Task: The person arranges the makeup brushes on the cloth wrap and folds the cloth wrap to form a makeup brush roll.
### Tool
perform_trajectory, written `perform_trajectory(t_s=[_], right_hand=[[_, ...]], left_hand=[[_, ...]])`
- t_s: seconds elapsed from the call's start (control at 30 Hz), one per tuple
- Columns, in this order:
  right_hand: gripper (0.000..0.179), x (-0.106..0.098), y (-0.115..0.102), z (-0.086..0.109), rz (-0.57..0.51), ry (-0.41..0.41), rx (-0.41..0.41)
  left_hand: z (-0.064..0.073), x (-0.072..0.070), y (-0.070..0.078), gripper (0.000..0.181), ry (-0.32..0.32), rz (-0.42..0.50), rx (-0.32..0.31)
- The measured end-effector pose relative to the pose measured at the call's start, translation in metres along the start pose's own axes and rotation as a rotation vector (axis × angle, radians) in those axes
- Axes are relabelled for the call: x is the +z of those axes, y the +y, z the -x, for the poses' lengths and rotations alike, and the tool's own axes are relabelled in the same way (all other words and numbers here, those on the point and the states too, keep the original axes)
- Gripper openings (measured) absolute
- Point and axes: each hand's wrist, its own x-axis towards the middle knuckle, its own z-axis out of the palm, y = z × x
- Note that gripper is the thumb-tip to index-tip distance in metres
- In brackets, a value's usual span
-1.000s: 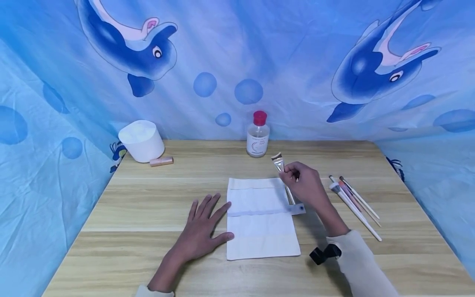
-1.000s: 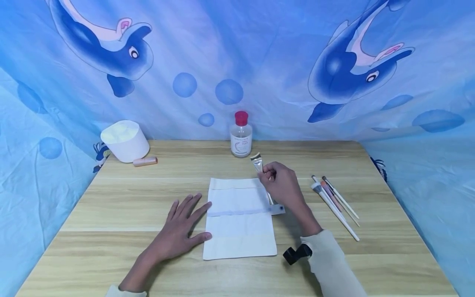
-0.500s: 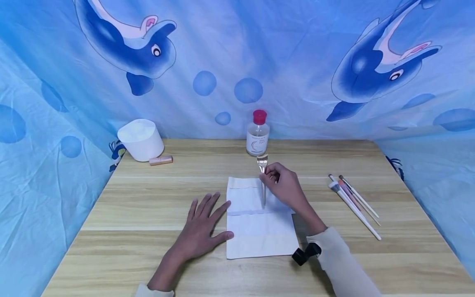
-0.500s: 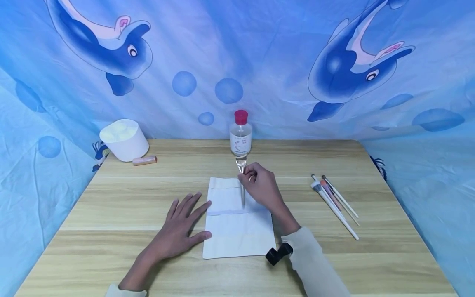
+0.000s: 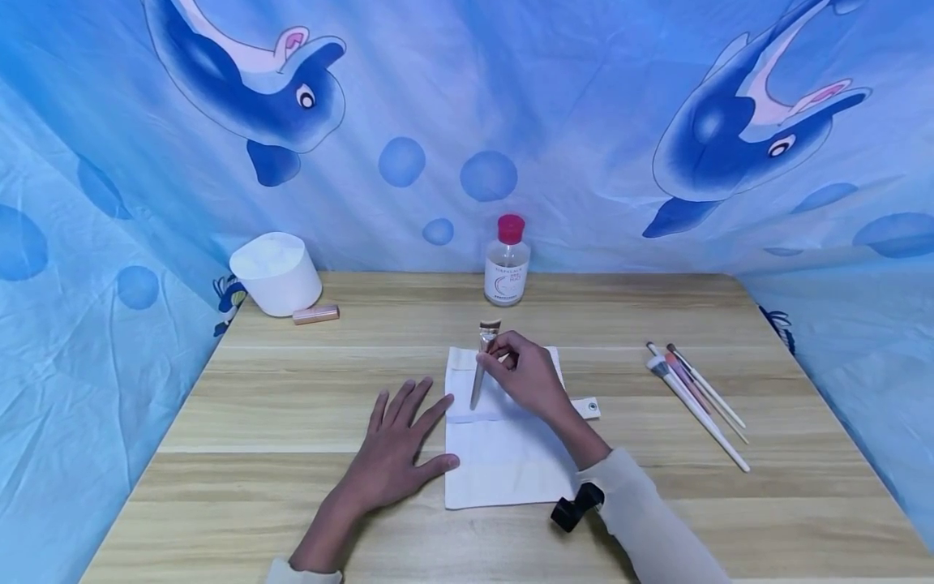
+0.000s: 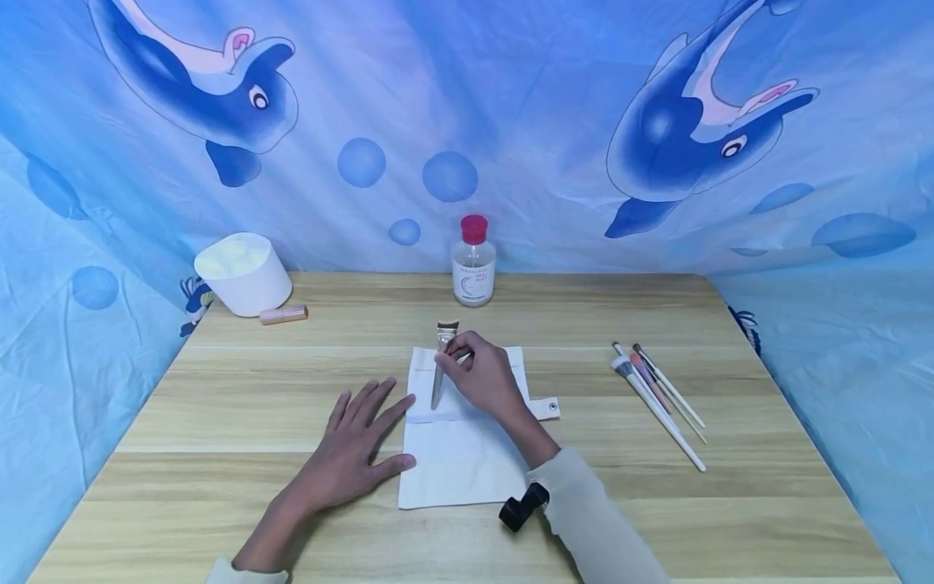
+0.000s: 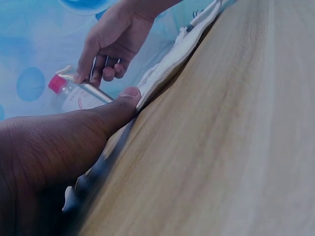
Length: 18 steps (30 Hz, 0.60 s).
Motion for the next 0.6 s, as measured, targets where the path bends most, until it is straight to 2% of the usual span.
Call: perform_trajectory(t_s=[0.3,0.6], right_hand=[[0.017,0.013,-0.001,0.002,-0.023,-0.015,0.006],[0.017,0.018,0.002,0.002,-0.002,-0.086,0.009]], left_hand=[[0.001,0.001,0.0,0.079,-0.006,0.012,-0.007],[0.0,0.0,0.0,0.079,-0.015,0.011,-0.016]])
